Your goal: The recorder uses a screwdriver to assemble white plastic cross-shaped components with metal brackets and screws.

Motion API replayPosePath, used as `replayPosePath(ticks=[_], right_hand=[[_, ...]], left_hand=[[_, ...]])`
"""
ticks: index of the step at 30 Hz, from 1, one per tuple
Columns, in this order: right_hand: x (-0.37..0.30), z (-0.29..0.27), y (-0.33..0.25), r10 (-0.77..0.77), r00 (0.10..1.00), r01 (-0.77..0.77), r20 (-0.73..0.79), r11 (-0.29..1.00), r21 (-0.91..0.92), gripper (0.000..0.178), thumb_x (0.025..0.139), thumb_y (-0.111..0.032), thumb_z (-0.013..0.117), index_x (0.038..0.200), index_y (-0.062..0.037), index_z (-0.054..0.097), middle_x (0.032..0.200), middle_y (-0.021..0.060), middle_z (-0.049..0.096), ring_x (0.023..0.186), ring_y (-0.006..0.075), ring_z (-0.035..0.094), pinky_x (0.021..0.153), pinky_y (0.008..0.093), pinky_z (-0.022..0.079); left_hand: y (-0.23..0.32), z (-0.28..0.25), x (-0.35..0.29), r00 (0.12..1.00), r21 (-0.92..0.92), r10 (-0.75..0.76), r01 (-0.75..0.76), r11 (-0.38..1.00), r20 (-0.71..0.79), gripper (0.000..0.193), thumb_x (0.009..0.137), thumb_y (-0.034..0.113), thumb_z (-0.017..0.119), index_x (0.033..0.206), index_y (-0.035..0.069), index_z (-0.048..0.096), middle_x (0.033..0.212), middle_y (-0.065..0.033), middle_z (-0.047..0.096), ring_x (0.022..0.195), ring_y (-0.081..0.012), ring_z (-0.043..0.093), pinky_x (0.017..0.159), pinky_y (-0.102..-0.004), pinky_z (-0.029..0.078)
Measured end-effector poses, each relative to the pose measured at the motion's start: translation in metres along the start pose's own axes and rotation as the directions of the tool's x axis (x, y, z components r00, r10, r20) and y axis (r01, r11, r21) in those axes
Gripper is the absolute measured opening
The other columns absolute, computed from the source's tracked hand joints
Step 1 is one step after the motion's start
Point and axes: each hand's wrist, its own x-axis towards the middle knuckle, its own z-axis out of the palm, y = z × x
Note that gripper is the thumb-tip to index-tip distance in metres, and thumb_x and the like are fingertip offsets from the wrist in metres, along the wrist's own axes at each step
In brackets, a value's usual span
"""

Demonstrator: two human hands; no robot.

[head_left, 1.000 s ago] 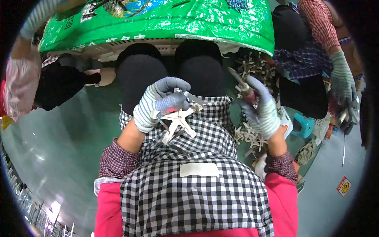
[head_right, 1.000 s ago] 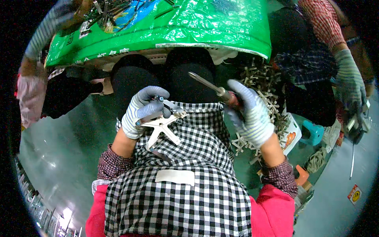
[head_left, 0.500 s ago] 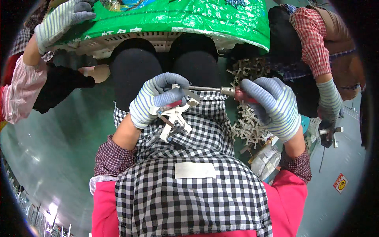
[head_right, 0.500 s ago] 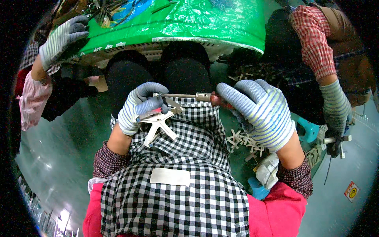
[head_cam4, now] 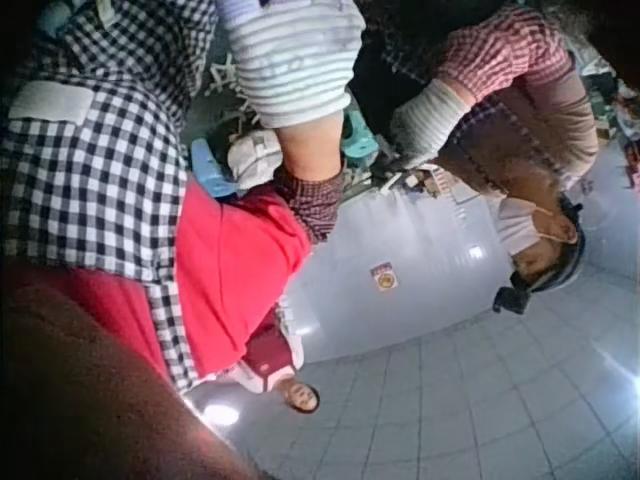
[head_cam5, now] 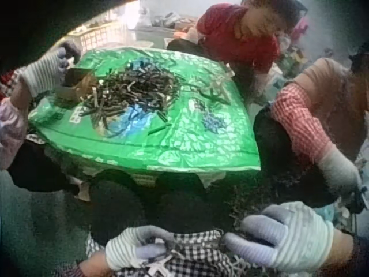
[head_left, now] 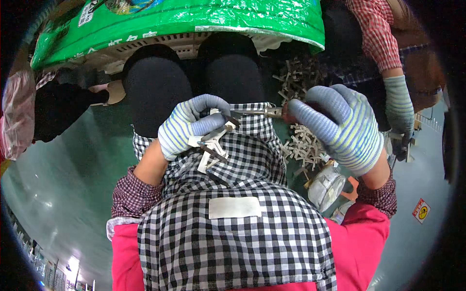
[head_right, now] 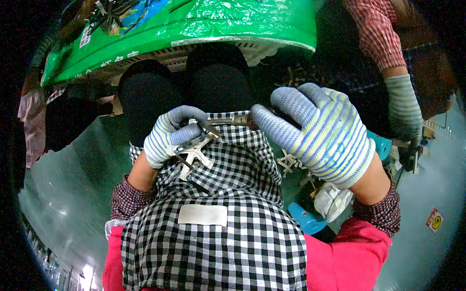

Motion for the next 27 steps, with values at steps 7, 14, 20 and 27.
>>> replayPosePath(ticks=[7,14,20,27], right_hand=[[-0.012,0.005,0.012,0.091,0.982,-0.143,0.163,0.927,0.346,0.029,0.072,-0.016,0.062,0.1,-0.0091,0.058,0.085,0.0108,0.058,0.068,0.0287,0.059,0.056,0.0377,0.048],[-0.014,0.02,0.013,0.227,0.946,-0.322,0.231,0.743,0.587,0.034,0.069,-0.025,0.068,0.091,-0.002,0.057,0.079,0.0191,0.061,0.079,0.0372,0.06,0.066,0.0436,0.048],[-0.037,0.005,0.008,0.22,0.968,-0.25,0.119,0.842,0.479,0.023,0.076,-0.019,0.062,0.088,0.0001,0.056,0.088,0.02,0.058,0.085,0.0375,0.059,0.07,0.0443,0.049],[-0.039,0.021,0.008,-0.146,0.968,0.143,-0.204,0.989,-0.032,0.015,0.078,-0.02,0.052,0.083,-0.0067,0.057,0.08,0.0088,0.057,0.072,0.0254,0.058,0.051,0.0391,0.048]], left_hand=[[0.013,0.011,0.006,0.999,0.311,-0.005,-0.006,0.95,0.033,0.022,0.078,0.016,0.059,0.095,0.001,0.062,0.087,-0.0074,0.064,0.08,-0.0133,0.06,0.074,-0.0259,0.047],[0.01,0.004,-0.006,0.998,0.442,0.058,-0.044,0.896,-0.018,0.047,0.077,0.034,0.058,0.103,-0.005,0.053,0.096,-0.0128,0.056,0.085,-0.0205,0.055,0.077,-0.032,0.044],[0.038,0.031,-0.008,0.966,0.234,-0.237,0.207,0.95,0.105,0.039,0.093,0.021,0.045,0.125,-0.001,0.041,0.105,-0.0128,0.059,0.089,-0.0206,0.058,0.075,-0.0312,0.048],[0.016,0.016,-0.003,0.986,0.176,-0.159,0.147,0.973,0.055,0.037,0.094,0.025,0.044,0.121,-0.001,0.044,0.086,-0.0105,0.06,0.075,-0.0189,0.059,0.065,-0.0288,0.05]])
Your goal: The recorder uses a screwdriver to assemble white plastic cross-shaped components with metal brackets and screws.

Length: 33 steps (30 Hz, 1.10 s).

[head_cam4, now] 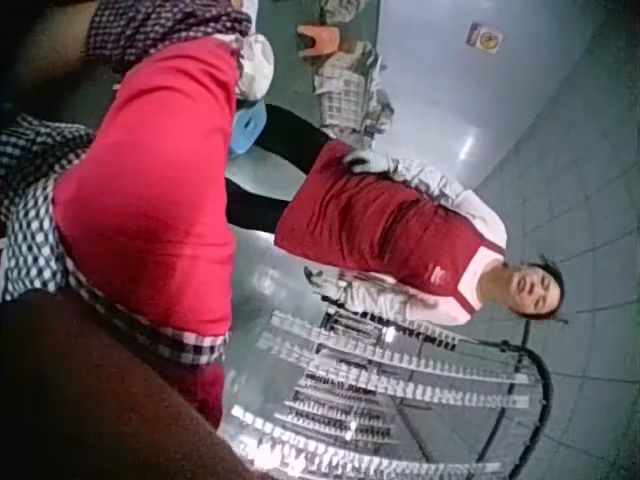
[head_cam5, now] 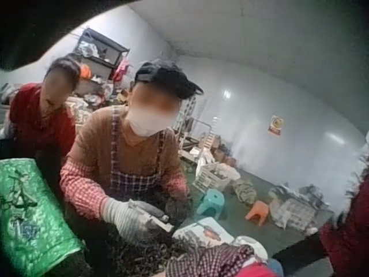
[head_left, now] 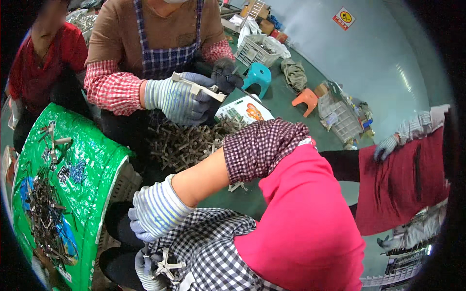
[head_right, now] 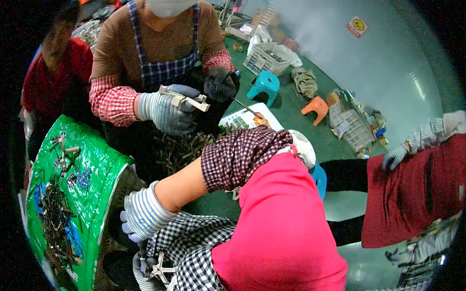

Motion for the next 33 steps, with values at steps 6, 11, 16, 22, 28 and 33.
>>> replayPosePath(ticks=[6,11,16,22,28,33], right_hand=[[0.011,0.007,-0.006,-0.161,0.986,0.156,-0.044,0.983,-0.095,0.02,0.082,-0.025,0.046,0.085,-0.0063,0.054,0.077,0.0069,0.055,0.067,0.023,0.056,0.049,0.0368,0.043],[0.014,0.009,-0.02,-0.115,0.993,0.111,-0.036,0.989,-0.098,0.028,0.08,-0.024,0.046,0.094,0.0001,0.053,0.078,0.0101,0.054,0.066,0.0237,0.055,0.049,0.0371,0.042],[0.019,0.003,-0.035,-0.024,0.998,0.035,0.066,0.985,-0.172,0.029,0.078,-0.026,0.05,0.097,-0.0038,0.054,0.081,0.0086,0.054,0.069,0.0242,0.057,0.048,0.0399,0.044],[0.036,-0.01,-0.04,0.105,0.973,-0.095,0.204,0.994,-0.057,0.026,0.076,-0.023,0.055,0.095,-0.0058,0.055,0.083,0.0096,0.054,0.07,0.0282,0.057,0.052,0.0409,0.045],[0.045,-0.01,-0.032,0.558,0.619,-0.773,0.553,0.56,0.3,0.034,0.06,-0.028,0.069,0.089,-0.0099,0.066,0.08,0.013,0.065,0.081,0.0304,0.062,0.069,0.0375,0.049],[0.049,-0.016,-0.033,0.526,0.671,-0.695,0.523,0.691,0.198,0.047,0.061,-0.031,0.071,0.101,-0.0085,0.062,0.081,0.0139,0.065,0.082,0.0318,0.062,0.069,0.0398,0.049]], left_hand=[[-0.006,-0.01,-0.007,0.997,0.124,0.067,-0.07,0.99,0.033,0.043,0.093,0.031,0.045,0.123,0.0,0.042,0.085,-0.0114,0.061,0.071,-0.0186,0.059,0.059,-0.029,0.049],[0.001,-0.014,0.001,0.994,0.068,0.008,-0.015,0.998,0.109,0.038,0.092,0.028,0.049,0.117,-0.001,0.048,0.083,-0.008,0.06,0.072,-0.016,0.055,0.062,-0.0279,0.046],[-0.008,-0.021,0.006,0.982,-0.023,0.066,-0.063,0.998,0.178,0.03,0.092,0.02,0.047,0.114,0.001,0.053,0.086,-0.0075,0.061,0.076,-0.0173,0.056,0.065,-0.0291,0.047],[-0.06,-0.045,0.032,0.85,0.178,0.403,-0.479,0.86,0.339,0.038,0.086,0.014,0.053,0.123,0.005,0.046,0.097,-0.009,0.061,0.089,-0.0255,0.059,0.072,-0.0368,0.051],[-0.081,-0.055,0.038,0.761,0.244,0.531,-0.632,0.736,0.371,0.04,0.085,0.012,0.053,0.124,0.005,0.045,0.095,-0.009,0.061,0.086,-0.0246,0.06,0.07,-0.0353,0.052],[0.008,-0.014,-0.01,0.961,0.106,0.133,-0.163,0.981,0.243,0.033,0.093,0.022,0.047,0.118,0.001,0.049,0.089,-0.0081,0.062,0.075,-0.0155,0.056,0.064,-0.0256,0.046]])
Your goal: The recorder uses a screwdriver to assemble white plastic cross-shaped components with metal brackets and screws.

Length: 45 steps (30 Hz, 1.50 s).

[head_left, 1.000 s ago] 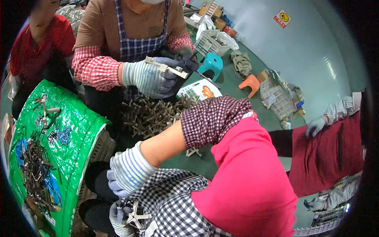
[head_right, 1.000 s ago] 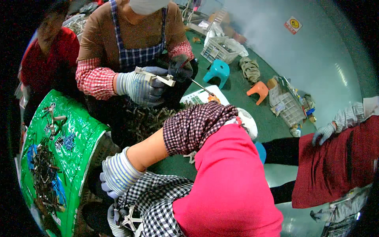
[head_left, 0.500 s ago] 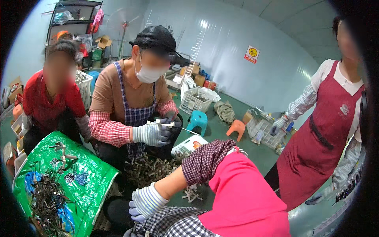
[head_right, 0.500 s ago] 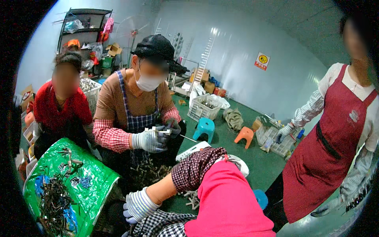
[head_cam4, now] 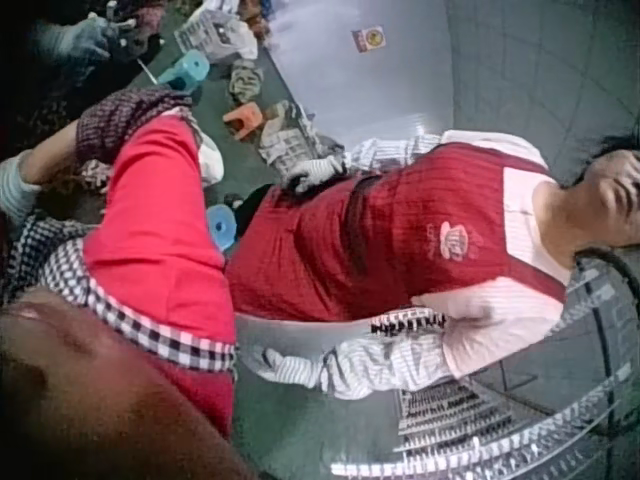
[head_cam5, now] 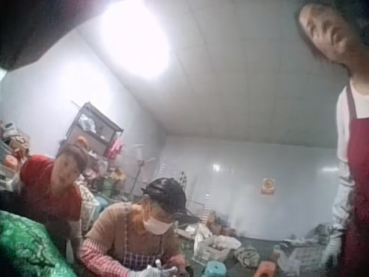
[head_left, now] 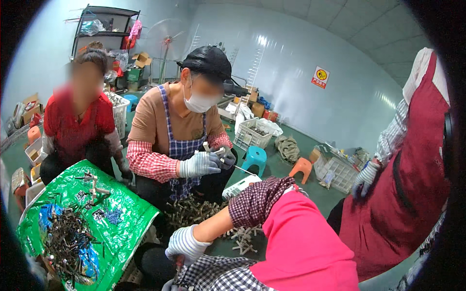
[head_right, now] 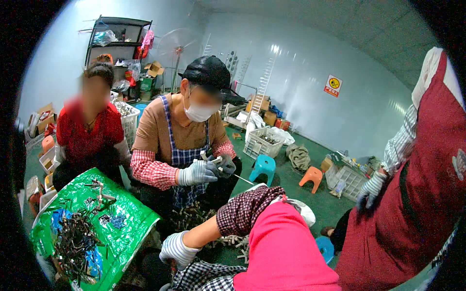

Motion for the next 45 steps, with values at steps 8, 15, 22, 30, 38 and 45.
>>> replayPosePath(ticks=[8,15,22,30,38,45], right_hand=[[-0.002,0.011,0.014,-0.53,0.848,0.453,0.028,0.696,-0.557,0.022,0.078,-0.023,0.053,0.093,-0.007,0.055,0.083,0.0092,0.057,0.075,0.0279,0.059,0.054,0.0434,0.047],[0.005,0.018,0.023,-0.581,0.814,0.478,0.004,0.667,-0.572,0.024,0.081,-0.021,0.047,0.095,-0.0024,0.053,0.077,0.0076,0.055,0.065,0.0238,0.057,0.05,0.0386,0.044],[0.014,0.016,0.023,-0.54,0.842,0.475,0.027,0.715,-0.513,0.019,0.079,-0.022,0.05,0.086,-0.0051,0.054,0.08,0.0097,0.057,0.07,0.0276,0.059,0.051,0.0423,0.047],[0.014,0.029,0.016,-0.474,0.881,0.401,-0.001,0.746,-0.532,0.019,0.076,-0.023,0.054,0.085,-0.007,0.056,0.08,0.0098,0.057,0.069,0.0281,0.06,0.05,0.0446,0.046],[0.01,0.038,0.03,-0.35,0.937,0.316,-0.02,0.869,-0.38,0.037,0.063,-0.029,0.069,0.093,-0.0115,0.057,0.087,0.0093,0.058,0.077,0.0314,0.06,0.057,0.0435,0.047],[0.019,0.03,0.039,-0.427,0.904,0.4,0.007,0.84,-0.367,0.03,0.066,-0.026,0.065,0.087,-0.0075,0.055,0.083,0.0105,0.055,0.077,0.0305,0.058,0.059,0.0428,0.047]], left_hand=[[0.006,0.004,-0.001,0.977,-0.269,-0.152,0.188,0.945,0.149,0.037,0.091,0.016,0.046,0.125,0.002,0.04,0.093,-0.0084,0.06,0.076,-0.0125,0.054,0.062,-0.021,0.046],[-0.011,-0.002,0.008,0.981,-0.236,-0.143,0.171,0.957,0.131,0.038,0.09,0.015,0.048,0.125,0.002,0.041,0.092,-0.0081,0.06,0.077,-0.0128,0.055,0.063,-0.0219,0.047],[-0.019,-0.009,0.011,0.984,-0.214,-0.118,0.144,0.966,0.134,0.039,0.089,0.014,0.049,0.125,0.002,0.041,0.091,-0.0079,0.06,0.077,-0.0131,0.055,0.063,-0.0228,0.047],[-0.028,-0.013,0.017,0.985,-0.186,-0.089,0.116,0.976,0.147,0.04,0.087,0.013,0.051,0.125,0.001,0.041,0.089,-0.0076,0.059,0.077,-0.0134,0.056,0.064,-0.0238,0.048],[-0.03,-0.023,0.027,0.987,-0.158,-0.077,0.1,0.982,0.143,0.042,0.086,0.011,0.053,0.125,0.001,0.042,0.088,-0.0073,0.059,0.078,-0.0137,0.056,0.064,-0.0248,0.049],[-0.043,-0.021,0.027,0.996,-0.237,-0.044,0.062,0.97,0.081,0.043,0.085,0.011,0.054,0.125,0.0,0.041,0.086,-0.0066,0.058,0.077,-0.0116,0.055,0.063,-0.0234,0.048]])
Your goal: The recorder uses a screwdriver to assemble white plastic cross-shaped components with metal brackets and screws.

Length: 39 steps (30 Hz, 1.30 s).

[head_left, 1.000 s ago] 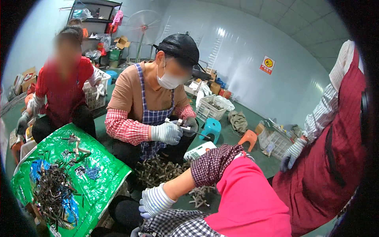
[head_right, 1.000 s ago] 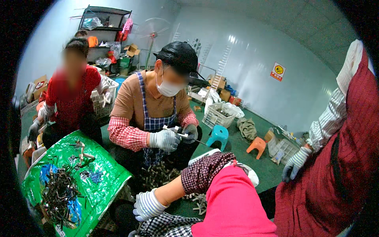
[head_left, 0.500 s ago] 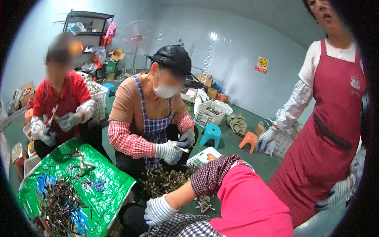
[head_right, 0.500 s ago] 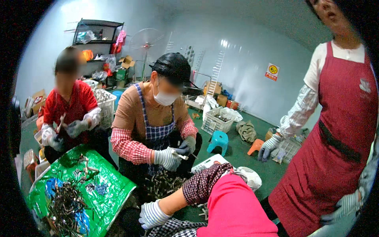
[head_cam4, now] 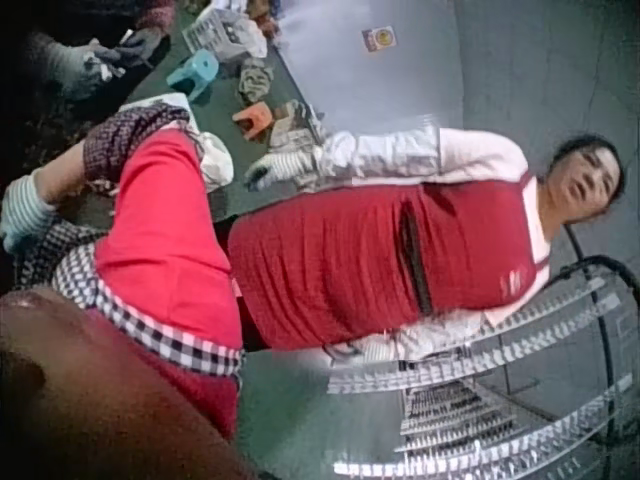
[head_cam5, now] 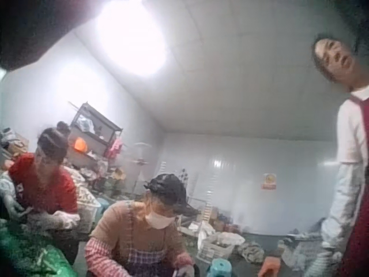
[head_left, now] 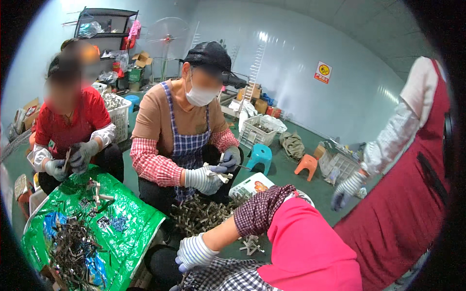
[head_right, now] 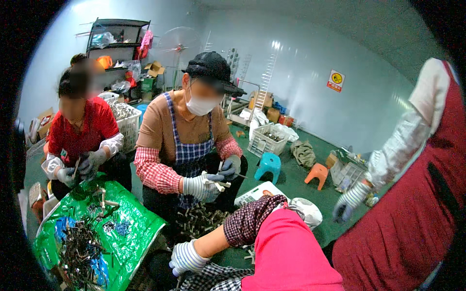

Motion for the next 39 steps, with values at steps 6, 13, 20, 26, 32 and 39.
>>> replayPosePath(ticks=[6,13,20,26,32,39], right_hand=[[0.005,0.006,0.002,-0.052,0.998,0.053,-0.033,0.997,0.056,0.03,0.068,-0.026,0.063,0.089,-0.0067,0.055,0.083,0.0116,0.055,0.076,0.0314,0.058,0.059,0.0434,0.046],[-0.004,-0.001,-0.007,-0.034,0.999,0.038,-0.028,0.989,0.142,0.022,0.072,-0.015,0.055,0.092,-0.0053,0.054,0.086,0.0136,0.056,0.078,0.0326,0.058,0.063,0.0423,0.048],[-0.011,-0.005,0.005,0.006,0.997,-0.004,-0.073,0.999,0.032,0.026,0.073,-0.016,0.052,0.098,-0.0064,0.054,0.081,0.0095,0.056,0.069,0.0267,0.059,0.053,0.0383,0.048],[-0.001,-0.007,-0.009,-0.028,0.995,0.025,-0.094,0.999,-0.03,0.028,0.075,-0.018,0.051,0.101,-0.0057,0.055,0.08,0.0098,0.056,0.066,0.0269,0.058,0.052,0.0395,0.047],[-0.003,-0.002,-0.02,0.173,0.981,-0.126,-0.09,0.915,0.384,0.025,0.074,-0.016,0.063,0.096,-0.0041,0.06,0.078,0.0107,0.06,0.071,0.0282,0.061,0.06,0.0367,0.049],[-0.005,0.002,-0.019,0.365,0.924,-0.348,0.11,0.689,0.635,0.028,0.073,-0.015,0.067,0.099,-0.0048,0.062,0.083,0.013,0.064,0.076,0.0271,0.063,0.067,0.0337,0.05]], left_hand=[[0.014,0.012,-0.016,0.996,-0.039,-0.077,0.075,0.996,-0.055,0.046,0.085,0.014,0.057,0.127,0.002,0.04,0.087,-0.0065,0.058,0.076,-0.0126,0.057,0.065,-0.0227,0.048],[0.04,0.041,-0.033,0.971,0.464,0.131,-0.024,0.885,-0.198,0.039,0.088,0.02,0.048,0.122,0.001,0.047,0.108,-0.0104,0.058,0.095,-0.0199,0.056,0.081,-0.0294,0.046],[0.034,0.017,0.003,0.98,0.608,0.192,-0.12,0.785,-0.055,0.027,0.083,0.014,0.059,0.106,0.001,0.055,0.106,-0.0145,0.056,0.091,-0.0226,0.059,0.076,-0.0306,0.049],[0.01,0.019,-0.013,0.989,-0.105,-0.063,0.049,0.993,-0.133,0.036,0.088,0.012,0.053,0.119,-0.002,0.044,0.086,-0.0042,0.055,0.082,-0.0113,0.059,0.079,-0.0255,0.051],[0.014,0.019,-0.027,0.994,-0.09,-0.049,0.041,0.995,-0.095,0.036,0.089,0.014,0.053,0.121,-0.001,0.043,0.089,-0.0062,0.058,0.085,-0.0147,0.059,0.08,-0.029,0.051],[0.006,0.017,-0.018,0.99,-0.102,-0.029,0.015,0.995,-0.139,0.037,0.086,0.02,0.058,0.116,0.0,0.049,0.091,-0.0071,0.06,0.082,-0.0107,0.059,0.074,-0.0223,0.046]])
